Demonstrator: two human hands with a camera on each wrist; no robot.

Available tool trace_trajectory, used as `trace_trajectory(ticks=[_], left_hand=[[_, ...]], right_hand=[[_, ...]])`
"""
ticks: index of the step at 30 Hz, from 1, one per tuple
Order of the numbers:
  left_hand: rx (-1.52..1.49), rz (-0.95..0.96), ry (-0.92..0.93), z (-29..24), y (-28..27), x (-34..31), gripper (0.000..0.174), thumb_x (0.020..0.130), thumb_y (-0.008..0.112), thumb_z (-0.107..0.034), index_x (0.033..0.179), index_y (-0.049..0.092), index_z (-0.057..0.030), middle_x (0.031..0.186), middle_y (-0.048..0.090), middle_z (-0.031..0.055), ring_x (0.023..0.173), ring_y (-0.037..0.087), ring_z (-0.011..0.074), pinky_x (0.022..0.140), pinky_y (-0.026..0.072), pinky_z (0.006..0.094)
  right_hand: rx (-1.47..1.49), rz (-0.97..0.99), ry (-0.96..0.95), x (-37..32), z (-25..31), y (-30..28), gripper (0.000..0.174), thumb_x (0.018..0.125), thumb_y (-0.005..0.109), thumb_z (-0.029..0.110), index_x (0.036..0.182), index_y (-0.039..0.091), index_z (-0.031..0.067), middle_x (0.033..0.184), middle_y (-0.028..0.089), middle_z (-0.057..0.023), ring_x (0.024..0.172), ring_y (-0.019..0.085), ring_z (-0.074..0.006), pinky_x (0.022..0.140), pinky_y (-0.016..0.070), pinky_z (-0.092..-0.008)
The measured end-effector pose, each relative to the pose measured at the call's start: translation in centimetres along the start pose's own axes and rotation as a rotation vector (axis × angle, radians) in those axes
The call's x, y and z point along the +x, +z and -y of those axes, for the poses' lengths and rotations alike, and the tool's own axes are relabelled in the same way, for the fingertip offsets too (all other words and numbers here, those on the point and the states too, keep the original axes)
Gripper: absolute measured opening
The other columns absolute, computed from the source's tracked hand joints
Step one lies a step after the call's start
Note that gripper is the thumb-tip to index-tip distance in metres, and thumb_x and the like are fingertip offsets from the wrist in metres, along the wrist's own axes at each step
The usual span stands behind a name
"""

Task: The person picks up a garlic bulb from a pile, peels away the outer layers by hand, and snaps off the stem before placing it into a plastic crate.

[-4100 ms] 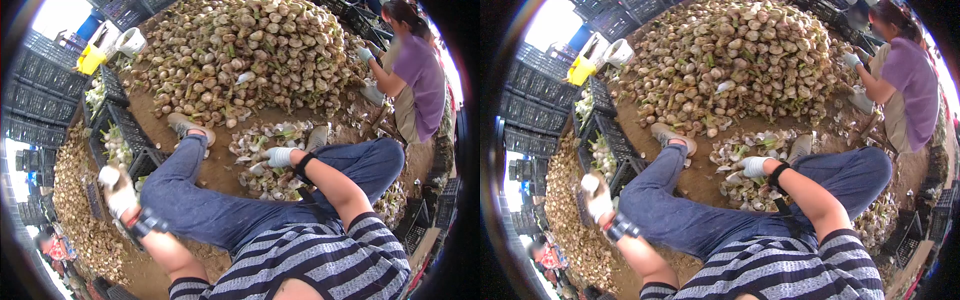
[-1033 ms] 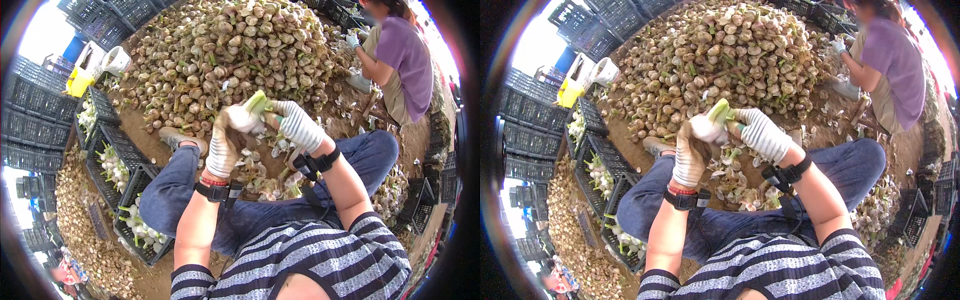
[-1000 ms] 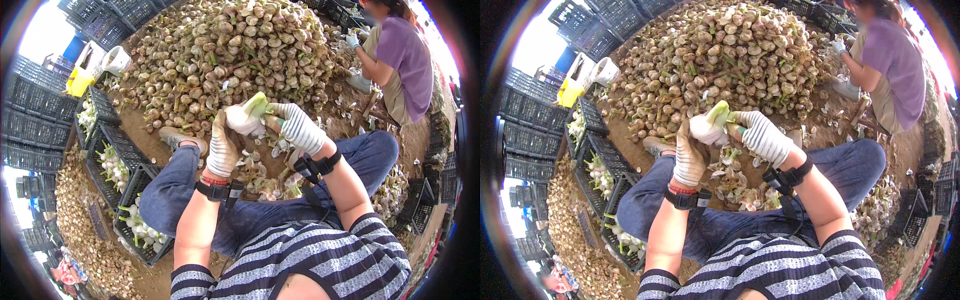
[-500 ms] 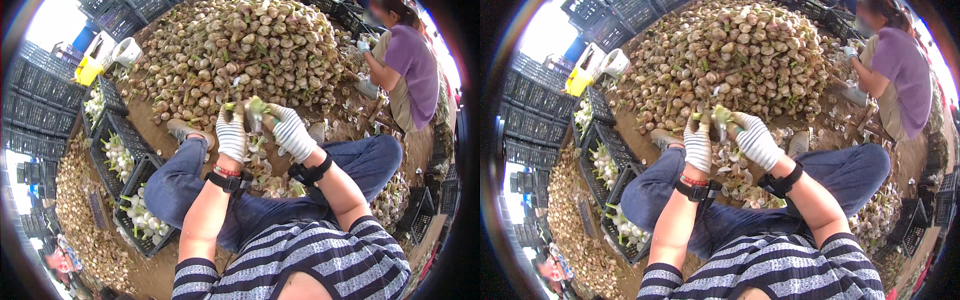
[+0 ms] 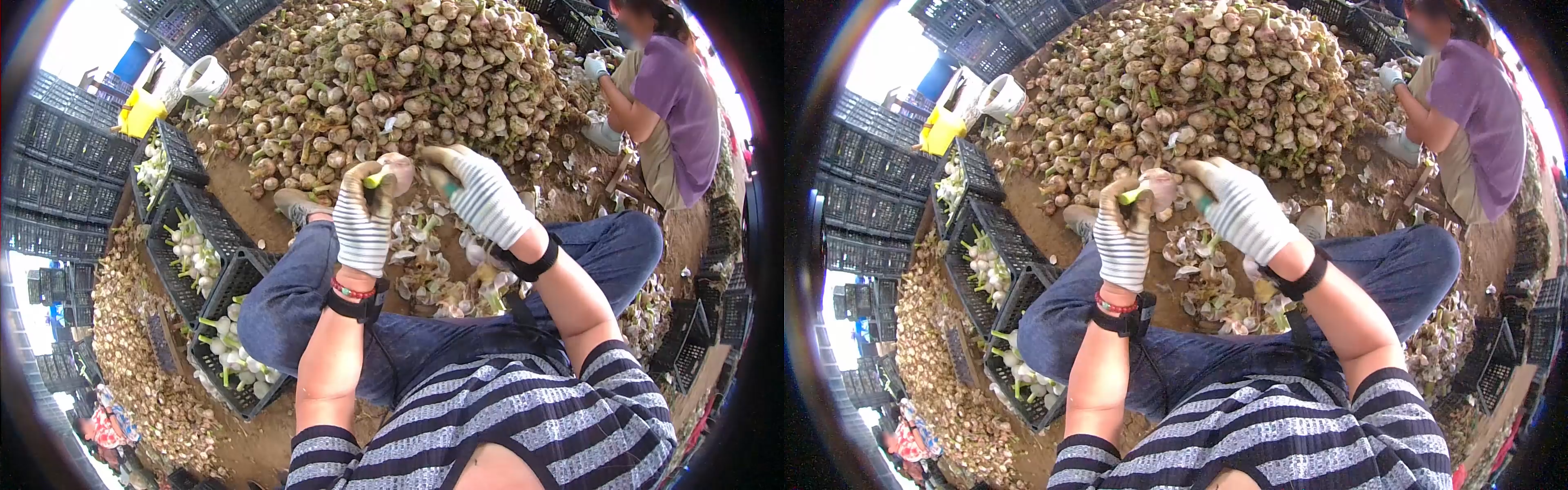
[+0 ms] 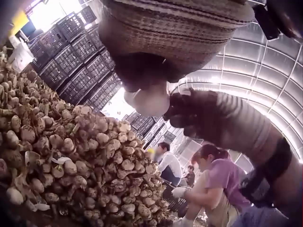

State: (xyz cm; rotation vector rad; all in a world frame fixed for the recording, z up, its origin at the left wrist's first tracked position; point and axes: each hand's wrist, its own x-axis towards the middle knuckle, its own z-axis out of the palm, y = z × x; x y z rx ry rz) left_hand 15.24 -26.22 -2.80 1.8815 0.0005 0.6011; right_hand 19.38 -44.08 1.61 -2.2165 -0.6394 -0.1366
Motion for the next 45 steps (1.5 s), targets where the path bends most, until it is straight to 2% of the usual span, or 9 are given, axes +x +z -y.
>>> trace_trajectory(ticks=[13,16,19,25,30,38,40,44,45], left_hand=[[0.055,0.046,0.208,1.9,-0.6,-1.1,0.018,0.092,0.062,-0.006,0.108,0.054,-0.0043,0.099,0.059,0.0061,0.087,0.058,0.0141,0.080,0.0484,0.0283],[-0.315,0.079,-0.166,0.7,-1.4,-0.7,0.021,0.095,0.059,-0.019,0.110,0.052,-0.0056,0.099,0.059,0.0049,0.096,0.057,0.0142,0.083,0.0489,0.0286],[-0.902,0.050,-0.437,1.2,-2.0,-0.3,0.023,0.095,0.058,-0.015,0.115,0.053,-0.0063,0.102,0.062,0.0079,0.092,0.062,0.0167,0.075,0.0554,0.0301],[-1.110,0.090,-0.656,1.5,-2.6,-0.4,0.028,0.094,0.058,-0.020,0.118,0.053,-0.0053,0.105,0.065,0.0105,0.093,0.064,0.0203,0.077,0.0559,0.0326],[-1.080,0.047,-0.740,0.8,-2.9,-0.3,0.034,0.094,0.059,-0.026,0.121,0.053,-0.0068,0.114,0.063,0.0118,0.101,0.063,0.0231,0.086,0.0534,0.0364],[-1.145,-0.123,-0.953,6.4,-0.7,-0.6,0.020,0.094,0.058,-0.019,0.108,0.059,-0.0040,0.094,0.067,0.0102,0.084,0.065,0.0225,0.074,0.0568,0.0384],[-1.255,-0.045,-0.965,6.2,-0.4,-0.3,0.024,0.095,0.057,-0.018,0.112,0.058,-0.0020,0.097,0.066,0.0106,0.083,0.065,0.0223,0.073,0.0567,0.0367],[-1.384,0.012,-1.023,2.6,-0.3,0.0,0.028,0.094,0.058,-0.017,0.117,0.056,-0.0019,0.105,0.065,0.0114,0.084,0.065,0.0205,0.070,0.0566,0.0310],[-1.288,0.060,-0.949,1.7,-0.6,0.0,0.027,0.094,0.058,-0.017,0.117,0.057,-0.0023,0.105,0.065,0.0111,0.085,0.065,0.0203,0.069,0.0566,0.0307]], right_hand=[[-0.407,-0.007,-0.002,1.7,-3.7,2.3,0.020,0.083,0.062,0.020,0.089,0.057,0.0015,0.080,0.061,-0.0202,0.077,0.061,-0.0387,0.069,0.0504,-0.0441],[-0.519,0.661,0.299,0.2,-4.9,1.1,0.024,0.085,0.061,0.023,0.091,0.061,-0.0001,0.092,0.065,-0.0210,0.083,0.063,-0.0377,0.072,0.0510,-0.0430],[-0.316,1.160,0.043,-3.7,-7.0,0.9,0.025,0.087,0.058,0.018,0.108,0.064,0.0057,0.099,0.066,-0.0163,0.089,0.064,-0.0343,0.078,0.0502,-0.0431],[0.240,0.192,-0.103,0.6,-2.5,0.4,0.050,0.088,0.054,0.006,0.137,0.042,0.0072,0.106,0.064,-0.0207,0.092,0.063,-0.0318,0.082,0.0495,-0.0365],[0.343,0.387,-0.036,1.6,0.8,-0.1,0.010,0.092,0.052,0.008,0.096,0.059,0.0007,0.085,0.065,-0.0151,0.079,0.063,-0.0240,0.073,0.0493,-0.0337],[0.855,0.874,-0.286,-5.3,2.9,-3.4,0.027,0.097,0.054,0.018,0.118,0.055,0.0018,0.097,0.064,-0.0123,0.089,0.062,-0.0217,0.078,0.0495,-0.0333],[1.138,1.085,0.350,-6.5,-0.5,-1.9,0.032,0.097,0.054,0.018,0.124,0.052,0.0021,0.100,0.064,-0.0123,0.091,0.060,-0.0163,0.078,0.0498,-0.0332],[-0.446,0.669,0.122,-8.3,-7.7,3.8,0.037,0.092,0.056,0.012,0.129,0.052,0.0088,0.100,0.066,-0.0136,0.093,0.061,-0.0201,0.079,0.0492,-0.0345],[-0.145,0.513,0.096,-8.6,-8.4,4.0,0.035,0.092,0.056,0.009,0.127,0.053,0.0092,0.097,0.065,-0.0132,0.089,0.061,-0.0183,0.075,0.0487,-0.0335]])
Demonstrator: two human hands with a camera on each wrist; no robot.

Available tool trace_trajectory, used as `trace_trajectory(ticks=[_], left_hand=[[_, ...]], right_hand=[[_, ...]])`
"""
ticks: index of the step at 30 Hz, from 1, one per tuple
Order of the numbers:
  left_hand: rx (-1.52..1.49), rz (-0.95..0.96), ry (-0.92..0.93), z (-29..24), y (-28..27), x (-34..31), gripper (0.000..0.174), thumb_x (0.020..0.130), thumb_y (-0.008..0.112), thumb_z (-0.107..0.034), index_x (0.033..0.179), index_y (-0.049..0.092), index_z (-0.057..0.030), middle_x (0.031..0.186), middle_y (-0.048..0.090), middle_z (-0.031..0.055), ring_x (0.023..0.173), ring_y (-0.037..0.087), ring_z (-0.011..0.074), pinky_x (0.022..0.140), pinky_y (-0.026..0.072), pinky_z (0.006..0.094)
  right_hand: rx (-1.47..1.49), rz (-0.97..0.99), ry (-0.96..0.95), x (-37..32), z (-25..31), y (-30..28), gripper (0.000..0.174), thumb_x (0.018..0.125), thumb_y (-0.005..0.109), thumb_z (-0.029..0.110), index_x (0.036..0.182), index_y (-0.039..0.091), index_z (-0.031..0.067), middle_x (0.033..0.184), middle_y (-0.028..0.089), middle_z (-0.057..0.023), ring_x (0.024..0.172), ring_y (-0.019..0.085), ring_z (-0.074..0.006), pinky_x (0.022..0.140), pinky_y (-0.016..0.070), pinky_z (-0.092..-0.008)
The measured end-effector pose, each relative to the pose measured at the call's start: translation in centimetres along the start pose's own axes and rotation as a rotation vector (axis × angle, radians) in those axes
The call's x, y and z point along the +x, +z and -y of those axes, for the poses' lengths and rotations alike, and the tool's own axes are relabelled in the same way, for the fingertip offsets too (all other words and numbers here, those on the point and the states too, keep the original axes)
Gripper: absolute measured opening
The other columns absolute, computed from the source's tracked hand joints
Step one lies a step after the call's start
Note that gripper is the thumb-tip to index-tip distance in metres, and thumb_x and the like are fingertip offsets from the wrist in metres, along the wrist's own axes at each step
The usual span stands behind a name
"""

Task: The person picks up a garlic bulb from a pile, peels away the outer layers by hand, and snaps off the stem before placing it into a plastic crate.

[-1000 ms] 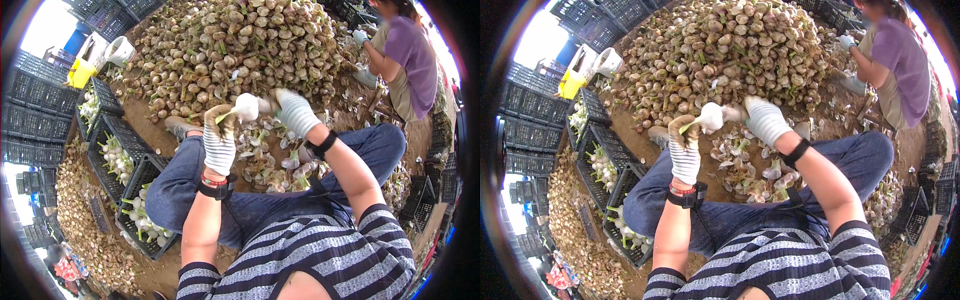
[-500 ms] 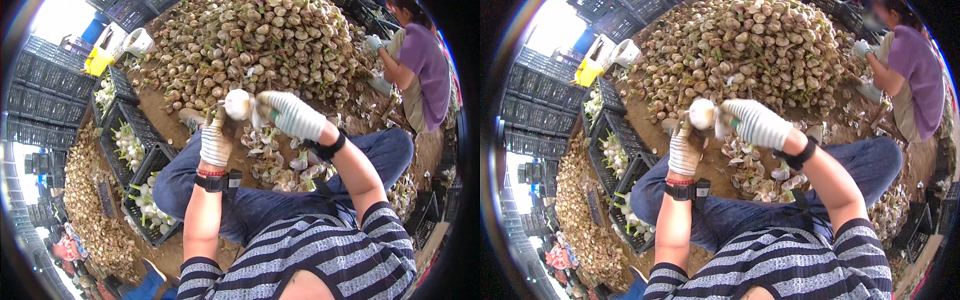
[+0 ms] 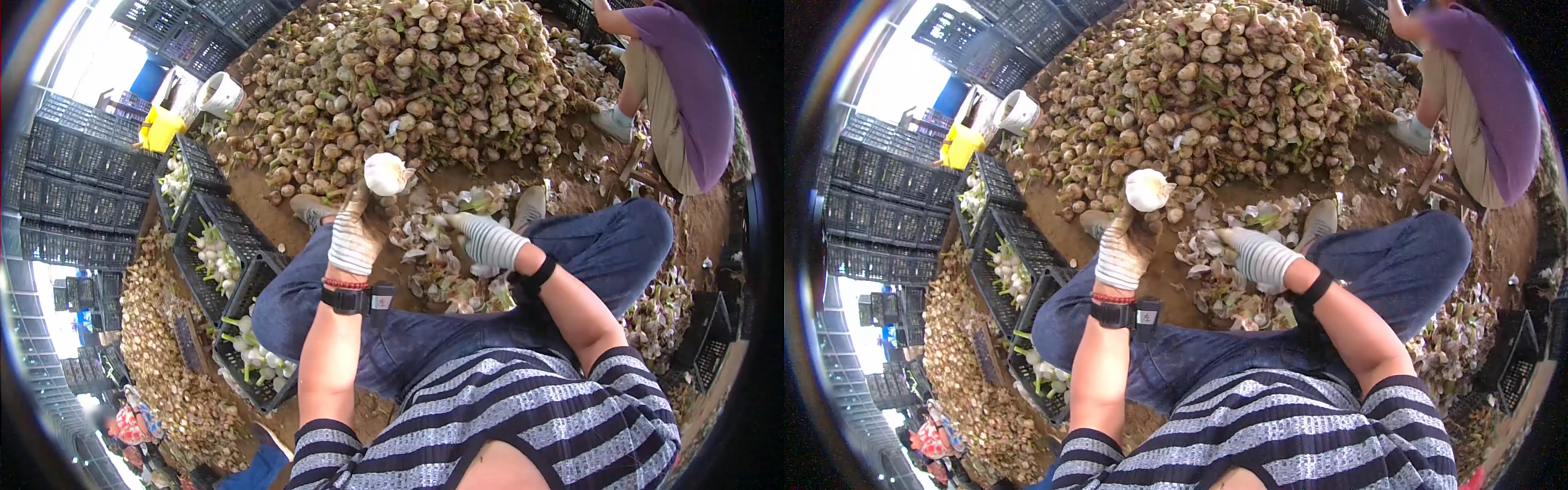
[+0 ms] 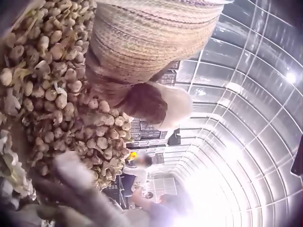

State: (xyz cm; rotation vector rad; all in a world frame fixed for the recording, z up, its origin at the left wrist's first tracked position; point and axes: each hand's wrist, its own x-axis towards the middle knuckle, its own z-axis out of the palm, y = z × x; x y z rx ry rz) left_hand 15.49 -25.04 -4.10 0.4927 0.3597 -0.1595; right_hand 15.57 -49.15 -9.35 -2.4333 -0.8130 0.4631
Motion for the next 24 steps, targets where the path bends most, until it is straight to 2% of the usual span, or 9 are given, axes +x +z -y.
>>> trace_trajectory(ticks=[5,9,13,14,17,18,19,22,24], left_hand=[[0.319,-0.003,0.185,0.6,2.8,-1.6,0.024,0.093,0.061,-0.022,0.110,0.058,-0.0061,0.104,0.065,0.0096,0.085,0.065,0.0199,0.075,0.0544,0.0329],[0.471,-0.017,0.268,1.7,3.6,-2.9,0.024,0.094,0.060,-0.027,0.110,0.055,-0.0101,0.093,0.065,0.0075,0.089,0.063,0.0182,0.075,0.0522,0.0325],[0.983,-0.257,0.610,0.8,0.0,-2.3,0.023,0.095,0.058,-0.025,0.112,0.052,-0.0097,0.094,0.061,0.0059,0.080,0.060,0.0154,0.074,0.0509,0.0305],[0.967,-0.306,0.710,-0.7,0.7,-3.8,0.022,0.096,0.057,-0.023,0.111,0.053,-0.0085,0.094,0.058,0.0055,0.078,0.057,0.0146,0.072,0.0505,0.0296],[1.420,-0.549,1.023,-8.2,0.0,-10.4,0.011,0.090,0.057,-0.018,0.094,0.056,-0.0074,0.089,0.058,0.0048,0.078,0.056,0.0154,0.058,0.0470,0.0338],[0.953,-0.614,0.967,-9.7,1.4,-13.3,0.016,0.087,0.061,-0.023,0.093,0.055,-0.0100,0.092,0.058,0.0056,0.085,0.056,0.0155,0.058,0.0456,0.0303],[0.904,-0.750,1.095,-10.4,1.5,-15.6,0.025,0.087,0.063,-0.030,0.096,0.054,-0.0085,0.097,0.059,0.0072,0.089,0.056,0.0157,0.063,0.0471,0.0290],[1.116,-1.095,1.036,-15.0,-4.6,-22.0,0.048,0.084,0.070,-0.033,0.116,0.049,-0.0030,0.117,0.055,0.0111,0.101,0.055,0.0204,0.085,0.0469,0.0338],[1.205,-1.145,1.042,-14.9,-4.5,-22.7,0.065,0.084,0.072,-0.030,0.133,0.040,-0.0018,0.131,0.047,0.0136,0.115,0.050,0.0234,0.095,0.0437,0.0364]], right_hand=[[0.857,-0.337,-0.029,1.3,5.3,-6.9,0.021,0.094,0.057,0.014,0.113,0.059,0.0046,0.080,0.062,-0.0054,0.069,0.055,-0.0126,0.064,0.0472,-0.0276],[0.656,-0.231,-0.013,2.0,7.4,-8.8,0.016,0.095,0.056,0.016,0.103,0.059,0.0020,0.082,0.063,-0.0084,0.070,0.056,-0.0140,0.066,0.0478,-0.0288],[0.686,0.062,-0.570,-1.7,12.2,-10.1,0.020,0.095,0.056,0.021,0.095,0.057,0.0011,0.079,0.059,-0.0132,0.075,0.056,-0.0144,0.069,0.0476,-0.0328],[0.873,0.316,-0.381,-2.5,13.2,-11.0,0.020,0.095,0.057,0.022,0.093,0.057,0.0016,0.076,0.059,-0.0107,0.077,0.057,-0.0125,0.070,0.0474,-0.0345],[0.971,0.398,-0.217,-0.8,9.0,-7.8,0.029,0.098,0.053,0.028,0.112,0.061,0.0043,0.090,0.066,-0.0053,0.084,0.055,-0.0095,0.077,0.0466,-0.0283],[0.750,0.335,-0.267,1.0,5.3,-4.6,0.033,0.098,0.051,0.030,0.122,0.059,0.0082,0.096,0.067,-0.0066,0.088,0.056,-0.0109,0.080,0.0463,-0.0273],[0.660,0.379,0.006,0.7,4.9,-5.1,0.030,0.097,0.052,0.025,0.122,0.059,0.0093,0.095,0.068,-0.0085,0.085,0.059,-0.0144,0.078,0.0479,-0.0305],[0.152,0.257,0.018,3.5,-5.1,4.8,0.027,0.087,0.056,0.015,0.109,0.064,0.0022,0.093,0.065,-0.0240,0.083,0.064,-0.0381,0.073,0.0509,-0.0429],[-0.035,0.442,0.199,4.4,-7.8,7.7,0.025,0.084,0.057,0.016,0.100,0.067,-0.0011,0.095,0.066,-0.0237,0.088,0.065,-0.0384,0.073,0.0518,-0.0447]])
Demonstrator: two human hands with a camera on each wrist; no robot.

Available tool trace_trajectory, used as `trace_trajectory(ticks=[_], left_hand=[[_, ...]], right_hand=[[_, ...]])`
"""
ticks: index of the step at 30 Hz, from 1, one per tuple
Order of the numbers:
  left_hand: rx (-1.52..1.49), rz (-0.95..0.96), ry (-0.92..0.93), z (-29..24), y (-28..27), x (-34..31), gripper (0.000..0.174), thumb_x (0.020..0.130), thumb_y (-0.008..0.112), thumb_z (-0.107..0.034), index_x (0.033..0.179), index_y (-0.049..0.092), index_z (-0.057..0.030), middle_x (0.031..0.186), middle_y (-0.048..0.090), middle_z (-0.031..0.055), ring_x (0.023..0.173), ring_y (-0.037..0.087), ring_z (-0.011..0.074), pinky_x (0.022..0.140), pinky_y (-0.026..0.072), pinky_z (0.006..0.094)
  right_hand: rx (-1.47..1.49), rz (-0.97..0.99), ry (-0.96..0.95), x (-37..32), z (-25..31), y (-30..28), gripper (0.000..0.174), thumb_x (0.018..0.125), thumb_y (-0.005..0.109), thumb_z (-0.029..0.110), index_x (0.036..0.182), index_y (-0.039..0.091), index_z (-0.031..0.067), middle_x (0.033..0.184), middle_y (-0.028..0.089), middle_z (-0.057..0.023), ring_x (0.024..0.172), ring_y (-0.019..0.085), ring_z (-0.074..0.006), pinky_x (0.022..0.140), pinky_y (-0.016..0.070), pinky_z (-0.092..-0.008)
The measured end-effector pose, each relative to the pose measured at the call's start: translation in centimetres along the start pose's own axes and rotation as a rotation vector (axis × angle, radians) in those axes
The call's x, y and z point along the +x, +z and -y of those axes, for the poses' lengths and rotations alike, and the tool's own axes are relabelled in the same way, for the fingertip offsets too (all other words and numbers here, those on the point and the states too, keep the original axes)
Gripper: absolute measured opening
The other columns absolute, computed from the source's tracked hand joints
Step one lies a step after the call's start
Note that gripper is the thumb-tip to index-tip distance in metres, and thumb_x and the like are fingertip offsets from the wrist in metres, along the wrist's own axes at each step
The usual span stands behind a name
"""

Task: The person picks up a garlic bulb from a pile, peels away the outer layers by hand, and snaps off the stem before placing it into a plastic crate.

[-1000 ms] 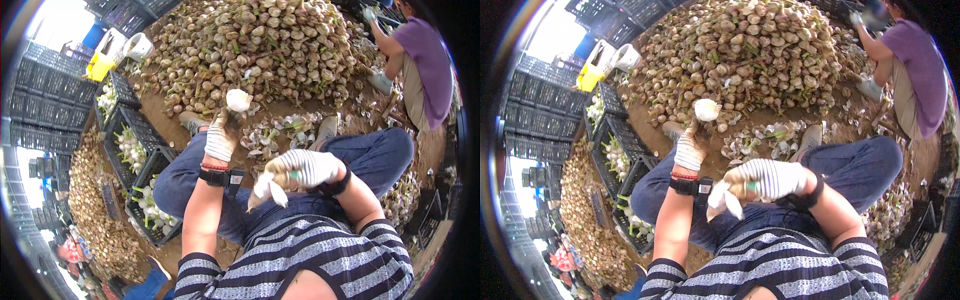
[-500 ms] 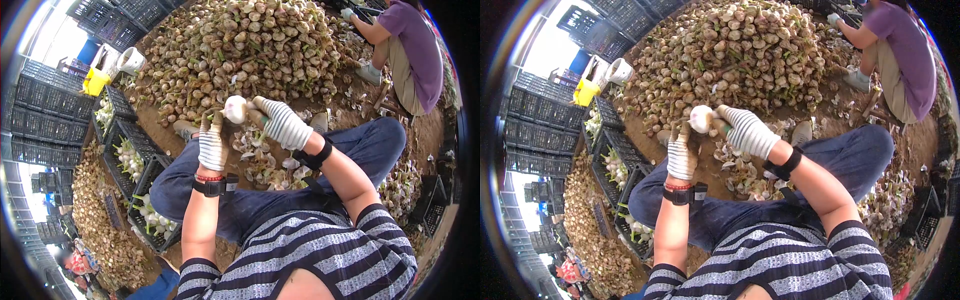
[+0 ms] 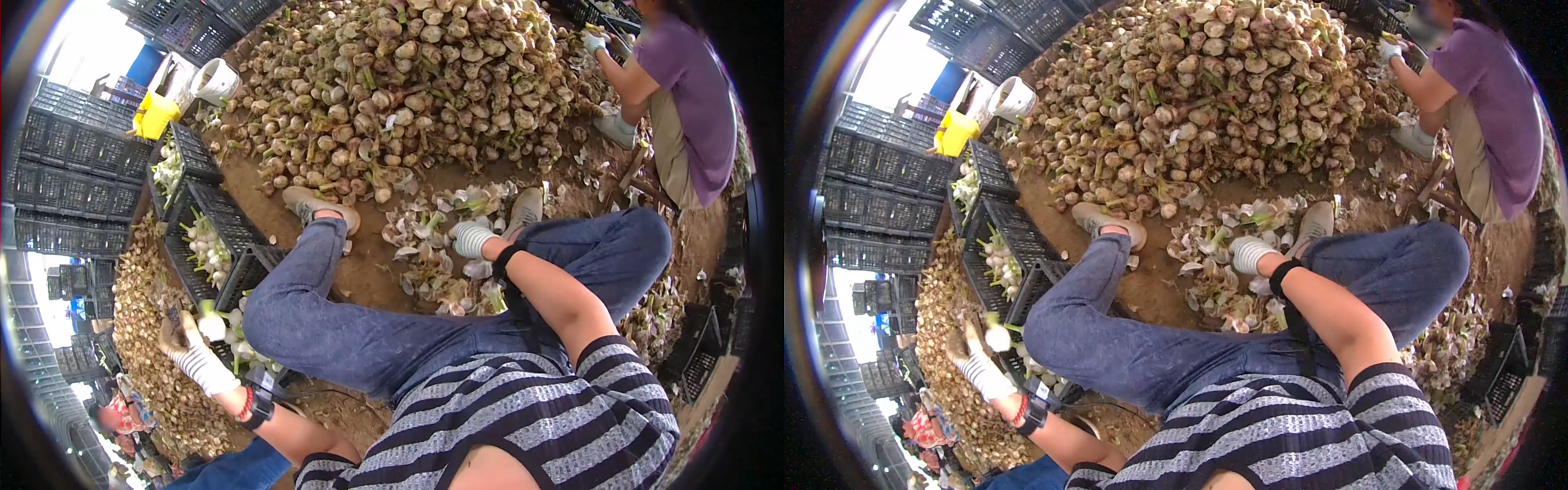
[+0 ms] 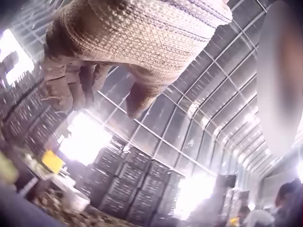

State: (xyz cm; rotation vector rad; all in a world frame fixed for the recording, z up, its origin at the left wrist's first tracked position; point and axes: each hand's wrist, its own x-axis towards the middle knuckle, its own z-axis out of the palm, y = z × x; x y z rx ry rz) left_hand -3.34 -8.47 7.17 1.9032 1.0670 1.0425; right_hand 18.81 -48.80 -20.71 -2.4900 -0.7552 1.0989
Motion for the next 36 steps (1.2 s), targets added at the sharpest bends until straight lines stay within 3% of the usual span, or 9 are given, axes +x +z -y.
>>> trace_trajectory(ticks=[1,7,10,14,20,25,27,29,36], left_hand=[[0.071,-0.039,0.146,-0.8,1.0,-0.4,0.053,0.088,0.067,-0.026,0.131,0.043,-0.0042,0.123,0.052,0.0126,0.099,0.056,0.0217,0.079,0.0509,0.0339],[-0.244,0.668,0.369,-7.8,15.0,-4.6,0.031,0.096,0.052,-0.018,0.126,0.053,-0.0087,0.123,0.051,0.0128,0.104,0.057,0.0210,0.090,0.0485,0.0371],[-0.371,0.892,0.083,-9.0,22.5,-7.8,0.026,0.094,0.057,-0.014,0.118,0.056,-0.0052,0.106,0.059,0.0062,0.095,0.057,0.0156,0.085,0.0462,0.0286],[-0.411,1.077,-0.118,-4.9,26.6,-11.6,0.023,0.090,0.063,-0.008,0.112,0.057,-0.0040,0.094,0.059,0.0014,0.080,0.054,0.0081,0.072,0.0476,0.0226],[-0.399,1.068,-0.347,-1.6,27.5,-11.8,0.021,0.094,0.058,-0.010,0.113,0.057,-0.0021,0.102,0.060,0.0049,0.094,0.056,0.0113,0.083,0.0462,0.0244],[-0.535,0.959,-0.503,-0.9,29.4,-11.9,0.021,0.093,0.057,-0.006,0.114,0.056,-0.0023,0.103,0.061,0.0033,0.086,0.056,0.0091,0.073,0.0480,0.0219],[-0.633,0.859,-0.340,0.5,30.7,-13.1,0.031,0.091,0.059,-0.005,0.121,0.053,-0.0029,0.112,0.059,0.0056,0.094,0.055,0.0126,0.084,0.0471,0.0245],[-0.643,1.063,-0.314,1.4,31.5,-14.1,0.062,0.084,0.066,-0.003,0.139,0.039,-0.0073,0.133,0.047,0.0088,0.116,0.048,0.0179,0.097,0.0423,0.0314],[-0.794,1.195,-0.348,-3.4,29.0,-15.0,0.061,0.077,0.075,-0.001,0.130,0.044,-0.0030,0.129,0.046,0.0104,0.113,0.050,0.0181,0.089,0.0508,0.0287]], right_hand=[[-0.004,0.008,0.004,0.7,-0.6,0.7,0.025,0.084,0.057,0.016,0.100,0.067,-0.0011,0.095,0.066,-0.0237,0.088,0.065,-0.0384,0.073,0.0518,-0.0447],[-0.137,0.096,0.189,1.8,0.7,-3.8,0.032,0.083,0.056,0.026,0.095,0.069,-0.0007,0.098,0.067,-0.0218,0.087,0.065,-0.0377,0.075,0.0522,-0.0447],[0.009,-0.154,0.226,4.8,-0.3,-8.4,0.061,0.086,0.058,0.043,0.133,0.045,0.0063,0.112,0.062,-0.0215,0.103,0.060,-0.0369,0.087,0.0476,-0.0430],[0.071,-0.613,0.200,9.5,0.5,-14.6,0.055,0.084,0.067,0.030,0.130,0.046,0.0080,0.125,0.052,-0.0190,0.114,0.053,-0.0367,0.092,0.0470,-0.0440],[0.184,-0.605,0.399,17.5,-0.7,-16.4,0.067,0.082,0.069,0.023,0.139,0.039,0.0049,0.143,0.040,-0.0175,0.125,0.047,-0.0336,0.101,0.0433,-0.0418],[0.799,-0.770,0.283,15.8,-2.0,-13.1,0.039,0.080,0.067,0.013,0.113,0.051,0.0021,0.099,0.063,-0.0143,0.091,0.061,-0.0263,0.080,0.0486,-0.0375],[1.813,-0.187,0.330,11.0,0.4,-13.2,0.030,0.090,0.056,0.023,0.115,0.053,0.0066,0.090,0.065,-0.0079,0.078,0.059,-0.0226,0.067,0.0502,-0.0376],[2.135,0.213,-0.107,8.1,1.3,-10.7,0.034,0.095,0.046,0.033,0.120,0.054,0.0123,0.102,0.067,-0.0077,0.073,0.058,-0.0158,0.064,0.0502,-0.0316],[1.657,-0.144,-0.329,-1.5,6.8,-10.5,0.042,0.094,0.056,0.030,0.131,0.052,0.0095,0.106,0.063,0.0004,0.082,0.057,-0.0082,0.070,0.0478,-0.0237]])
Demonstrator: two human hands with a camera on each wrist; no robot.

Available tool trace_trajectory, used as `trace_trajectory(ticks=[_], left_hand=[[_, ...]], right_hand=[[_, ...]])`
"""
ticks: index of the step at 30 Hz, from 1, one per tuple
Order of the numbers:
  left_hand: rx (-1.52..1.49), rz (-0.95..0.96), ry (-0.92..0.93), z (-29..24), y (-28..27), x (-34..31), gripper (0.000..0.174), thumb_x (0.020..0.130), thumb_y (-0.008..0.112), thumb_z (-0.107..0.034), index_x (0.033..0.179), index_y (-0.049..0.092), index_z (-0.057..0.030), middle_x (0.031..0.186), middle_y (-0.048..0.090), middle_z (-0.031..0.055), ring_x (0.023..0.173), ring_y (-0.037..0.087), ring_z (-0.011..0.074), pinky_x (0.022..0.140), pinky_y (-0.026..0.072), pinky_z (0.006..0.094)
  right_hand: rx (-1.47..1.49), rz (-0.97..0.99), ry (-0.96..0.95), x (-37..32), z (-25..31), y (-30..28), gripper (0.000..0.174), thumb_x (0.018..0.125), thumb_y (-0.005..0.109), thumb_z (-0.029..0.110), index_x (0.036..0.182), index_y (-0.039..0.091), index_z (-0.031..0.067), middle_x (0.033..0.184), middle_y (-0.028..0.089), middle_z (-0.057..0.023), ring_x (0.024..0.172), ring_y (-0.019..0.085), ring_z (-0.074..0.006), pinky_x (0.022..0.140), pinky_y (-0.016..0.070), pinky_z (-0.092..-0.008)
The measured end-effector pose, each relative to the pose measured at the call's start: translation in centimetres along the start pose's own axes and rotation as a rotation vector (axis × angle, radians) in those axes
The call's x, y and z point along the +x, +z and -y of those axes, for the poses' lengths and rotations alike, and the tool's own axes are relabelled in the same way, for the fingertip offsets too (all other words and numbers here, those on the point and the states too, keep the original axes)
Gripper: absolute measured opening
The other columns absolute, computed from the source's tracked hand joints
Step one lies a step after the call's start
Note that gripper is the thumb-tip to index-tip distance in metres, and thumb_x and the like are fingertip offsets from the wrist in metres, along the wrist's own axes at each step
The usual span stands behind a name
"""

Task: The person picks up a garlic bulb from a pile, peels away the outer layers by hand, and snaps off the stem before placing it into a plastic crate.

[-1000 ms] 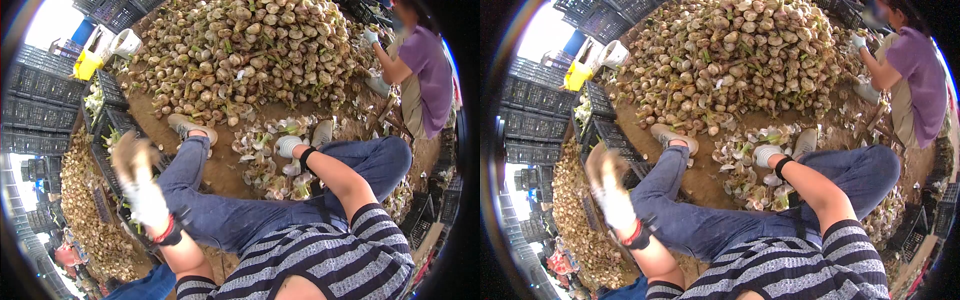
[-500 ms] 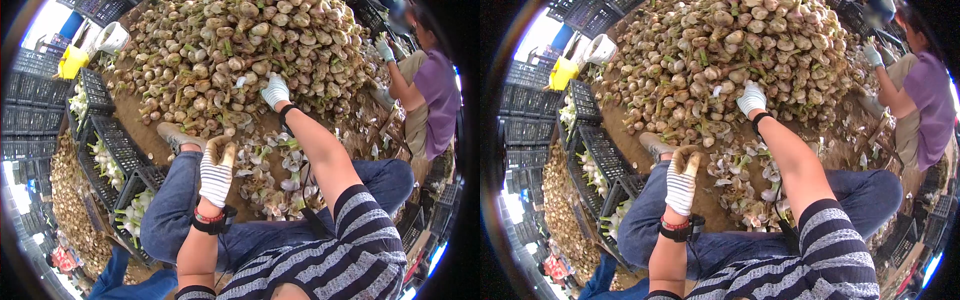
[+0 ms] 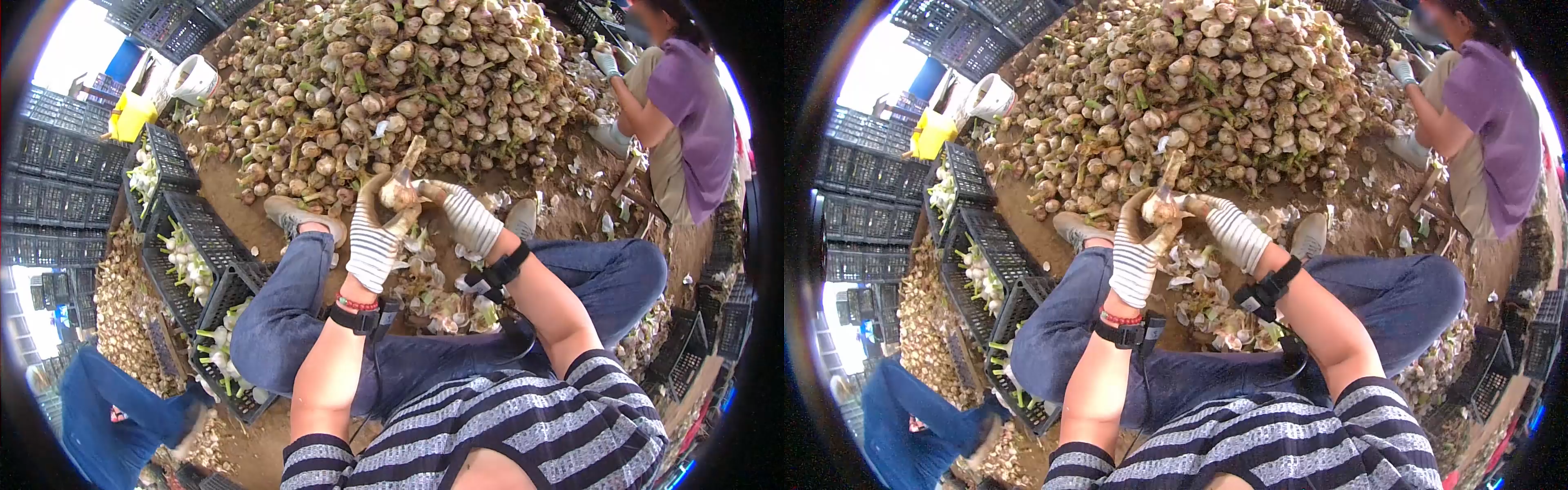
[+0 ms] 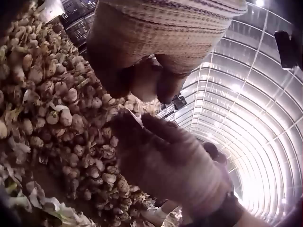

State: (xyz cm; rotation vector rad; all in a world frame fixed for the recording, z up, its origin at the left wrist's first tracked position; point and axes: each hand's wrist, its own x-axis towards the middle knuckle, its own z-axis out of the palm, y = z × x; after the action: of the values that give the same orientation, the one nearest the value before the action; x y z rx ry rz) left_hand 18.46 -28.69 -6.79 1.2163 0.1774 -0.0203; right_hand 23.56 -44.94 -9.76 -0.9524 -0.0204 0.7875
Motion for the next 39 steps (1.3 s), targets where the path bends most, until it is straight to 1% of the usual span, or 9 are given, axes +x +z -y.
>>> trace_trajectory(ticks=[1,4,12,25,27,29,33,35,39], left_hand=[[-0.001,0.007,0.006,-0.1,0.3,-0.2,0.061,0.077,0.075,-0.001,0.130,0.044,-0.0030,0.129,0.046,0.0104,0.113,0.050,0.0181,0.089,0.0508,0.0287],[0.573,-0.114,0.457,0.3,0.6,-0.1,0.062,0.068,0.080,0.000,0.121,0.047,-0.0041,0.115,0.051,0.0097,0.103,0.055,0.0202,0.092,0.0494,0.0324],[0.892,-0.109,0.763,-2.0,1.8,-2.4,0.070,0.059,0.079,0.003,0.121,0.048,-0.0083,0.116,0.049,0.0138,0.105,0.053,0.0312,0.091,0.0465,0.0374],[0.709,-0.091,0.594,-1.0,0.7,-2.3,0.057,0.072,0.081,-0.009,0.117,0.047,-0.0004,0.110,0.054,0.0113,0.096,0.058,0.0190,0.086,0.0525,0.0316],[-0.210,0.007,-0.044,-2.0,0.4,-2.7,0.055,0.071,0.080,-0.005,0.117,0.049,-0.0017,0.109,0.057,0.0093,0.091,0.061,0.0194,0.085,0.0519,0.0321],[-0.276,0.202,-0.183,-3.6,-0.1,-2.8,0.053,0.091,0.058,-0.044,0.126,0.049,-0.0048,0.110,0.061,0.0092,0.095,0.062,0.0204,0.086,0.0517,0.0359],[-0.393,0.110,-0.310,-1.1,-0.6,-2.5,0.058,0.096,0.040,-0.055,0.124,0.052,-0.0063,0.114,0.061,0.0089,0.103,0.059,0.0193,0.092,0.0468,0.0358],[0.009,-0.166,-0.120,-1.3,-0.2,-2.5,0.034,0.099,0.050,-0.031,0.121,0.053,-0.0051,0.112,0.059,0.0071,0.101,0.056,0.0160,0.089,0.0463,0.0295],[0.416,0.036,0.232,-0.8,-0.1,-2.3,0.024,0.090,0.064,-0.010,0.111,0.056,-0.0040,0.103,0.059,0.0053,0.093,0.054,0.0118,0.080,0.0461,0.0257]], right_hand=[[-0.393,-0.140,-0.121,-0.4,0.6,0.4,0.045,0.093,0.060,0.027,0.132,0.051,0.0080,0.106,0.062,0.0023,0.083,0.056,-0.0062,0.071,0.0464,-0.0215],[-0.211,-0.126,-0.138,-3.9,3.5,2.8,0.052,0.092,0.064,0.028,0.135,0.047,0.0026,0.108,0.059,0.0032,0.088,0.051,-0.0044,0.076,0.0435,-0.0191],[-0.299,-0.219,-0.329,-3.6,3.9,7.3,0.039,0.096,0.057,0.029,0.124,0.056,0.0012,0.102,0.060,0.0026,0.089,0.050,-0.0058,0.080,0.0442,-0.0215],[-0.780,-0.171,-0.341,-3.9,4.3,4.7,0.030,0.095,0.057,0.024,0.116,0.062,0.0029,0.078,0.057,0.0043,0.070,0.045,-0.0057,0.062,0.0419,-0.0244],[-0.823,-0.168,-0.349,-4.1,4.4,4.5,0.028,0.095,0.057,0.022,0.114,0.062,0.0024,0.077,0.056,0.0046,0.070,0.045,-0.0056,0.061,0.0415,-0.0249],[-0.672,-0.173,-0.207,-4.7,4.2,4.1,0.025,0.094,0.057,0.017,0.112,0.063,0.0013,0.079,0.058,0.0043,0.071,0.046,-0.0054,0.061,0.0416,-0.0241],[-0.507,-0.053,-0.120,-6.8,4.1,5.9,0.024,0.094,0.057,0.015,0.114,0.062,0.0027,0.092,0.063,0.0017,0.078,0.053,-0.0042,0.068,0.0462,-0.0201],[-0.299,-0.198,-0.043,-6.7,4.1,5.7,0.025,0.094,0.056,0.015,0.115,0.062,0.0039,0.094,0.064,0.0013,0.080,0.054,-0.0054,0.070,0.0476,-0.0221],[-0.748,-0.193,-0.208,-6.8,2.6,4.9,0.028,0.092,0.055,0.012,0.118,0.060,0.0024,0.089,0.062,0.0008,0.076,0.053,-0.0056,0.068,0.0463,-0.0224]])
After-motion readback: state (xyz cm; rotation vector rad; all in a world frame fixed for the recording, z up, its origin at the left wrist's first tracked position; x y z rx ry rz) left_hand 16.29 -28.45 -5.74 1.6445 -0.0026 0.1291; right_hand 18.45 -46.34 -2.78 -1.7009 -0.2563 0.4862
